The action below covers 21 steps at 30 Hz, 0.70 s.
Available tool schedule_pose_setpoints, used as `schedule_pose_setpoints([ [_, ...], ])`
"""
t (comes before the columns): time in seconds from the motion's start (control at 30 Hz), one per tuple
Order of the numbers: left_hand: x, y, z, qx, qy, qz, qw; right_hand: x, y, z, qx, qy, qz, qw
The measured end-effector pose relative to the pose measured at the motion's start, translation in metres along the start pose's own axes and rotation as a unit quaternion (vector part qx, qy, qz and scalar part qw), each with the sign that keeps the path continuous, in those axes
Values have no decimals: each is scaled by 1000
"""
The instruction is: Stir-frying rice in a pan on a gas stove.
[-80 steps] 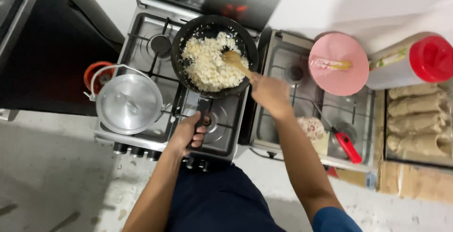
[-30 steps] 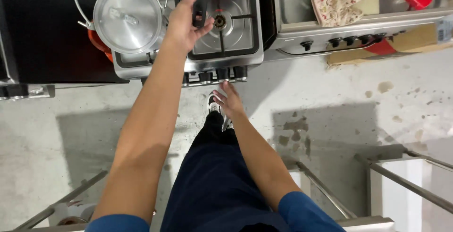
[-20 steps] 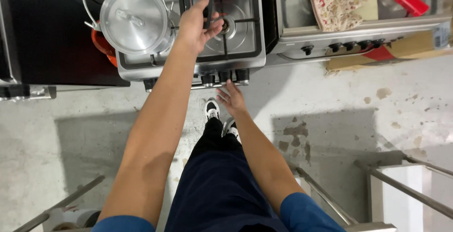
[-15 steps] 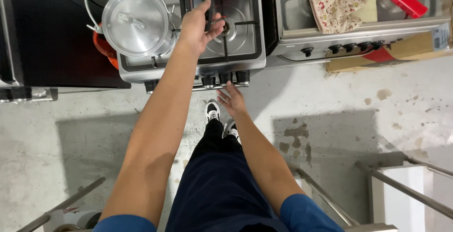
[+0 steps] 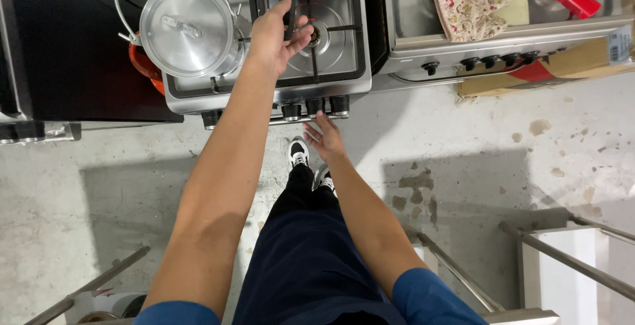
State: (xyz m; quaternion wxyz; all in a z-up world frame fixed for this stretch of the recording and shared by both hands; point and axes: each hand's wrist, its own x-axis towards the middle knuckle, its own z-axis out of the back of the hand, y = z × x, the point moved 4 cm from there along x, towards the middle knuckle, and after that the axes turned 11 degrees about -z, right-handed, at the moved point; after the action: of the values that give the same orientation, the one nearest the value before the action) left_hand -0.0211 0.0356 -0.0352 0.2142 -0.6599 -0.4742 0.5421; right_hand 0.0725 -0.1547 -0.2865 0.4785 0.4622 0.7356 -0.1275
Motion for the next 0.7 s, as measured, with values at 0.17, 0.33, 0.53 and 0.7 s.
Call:
schedule_pose_setpoints([
  [0.17,4,2,1,-3,1,-3,1000,-1,1,-1,-3,4,2,1000],
  [0.33,3,1,-1,-7,-3,0,1000,5,-1,3,9,8,2,1000],
  [0.53,4,3,-2,-18,-5,0,1000,17,-3,12,17,24,2,1000],
  [0.7,7,5,0,-21,-4,5,1000,14,-2,9,23,20,3,1000],
])
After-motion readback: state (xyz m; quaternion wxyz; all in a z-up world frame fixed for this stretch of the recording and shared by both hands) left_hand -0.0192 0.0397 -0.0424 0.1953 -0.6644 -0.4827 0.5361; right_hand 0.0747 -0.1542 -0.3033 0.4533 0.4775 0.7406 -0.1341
